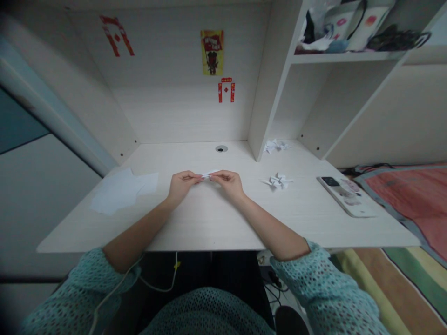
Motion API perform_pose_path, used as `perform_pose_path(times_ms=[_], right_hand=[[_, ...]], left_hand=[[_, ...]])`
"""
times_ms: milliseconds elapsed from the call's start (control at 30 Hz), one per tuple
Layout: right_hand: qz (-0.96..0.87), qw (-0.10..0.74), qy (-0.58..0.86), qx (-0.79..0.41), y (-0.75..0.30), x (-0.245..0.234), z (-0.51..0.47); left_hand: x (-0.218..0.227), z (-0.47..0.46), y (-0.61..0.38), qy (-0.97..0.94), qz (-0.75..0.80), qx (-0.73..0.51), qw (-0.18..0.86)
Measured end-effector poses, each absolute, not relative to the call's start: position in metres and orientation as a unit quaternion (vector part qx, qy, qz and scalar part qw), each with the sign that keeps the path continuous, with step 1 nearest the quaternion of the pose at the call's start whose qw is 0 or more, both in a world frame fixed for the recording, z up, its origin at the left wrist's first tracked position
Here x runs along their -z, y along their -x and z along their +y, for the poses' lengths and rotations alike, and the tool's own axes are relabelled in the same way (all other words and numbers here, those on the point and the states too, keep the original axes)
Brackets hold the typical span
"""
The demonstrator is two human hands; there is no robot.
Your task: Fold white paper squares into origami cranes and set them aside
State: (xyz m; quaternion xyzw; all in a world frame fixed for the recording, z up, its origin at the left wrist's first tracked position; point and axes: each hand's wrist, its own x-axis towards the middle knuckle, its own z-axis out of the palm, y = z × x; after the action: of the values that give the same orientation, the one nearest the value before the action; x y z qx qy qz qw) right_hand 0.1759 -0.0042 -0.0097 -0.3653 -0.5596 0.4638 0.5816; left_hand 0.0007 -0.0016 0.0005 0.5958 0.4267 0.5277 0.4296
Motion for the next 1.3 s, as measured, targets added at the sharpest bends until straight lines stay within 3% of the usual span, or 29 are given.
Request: perform_pose_path(times_ms=[933, 1133, 1300], right_hand=[[-0.586, 0.610, 0.387, -0.368, -0.1763, 0.0065, -0.0098], [-0.571, 0.603, 0.384, -0.403, -0.1758, 0.0079, -0.0074], [-0.557, 0.601, 0.389, -0.421, -0.1749, 0.0088, -0.0067]], left_hand=[[-0.0060, -0.0036, -0.0050, -0.532, 0.426, -0.541, 0.494], [-0.0081, -0.0049, -0.0045, -0.571, 0.423, -0.548, 0.441], [-0.0066, -0.0048, -0.0054, -0.551, 0.426, -0.544, 0.468]])
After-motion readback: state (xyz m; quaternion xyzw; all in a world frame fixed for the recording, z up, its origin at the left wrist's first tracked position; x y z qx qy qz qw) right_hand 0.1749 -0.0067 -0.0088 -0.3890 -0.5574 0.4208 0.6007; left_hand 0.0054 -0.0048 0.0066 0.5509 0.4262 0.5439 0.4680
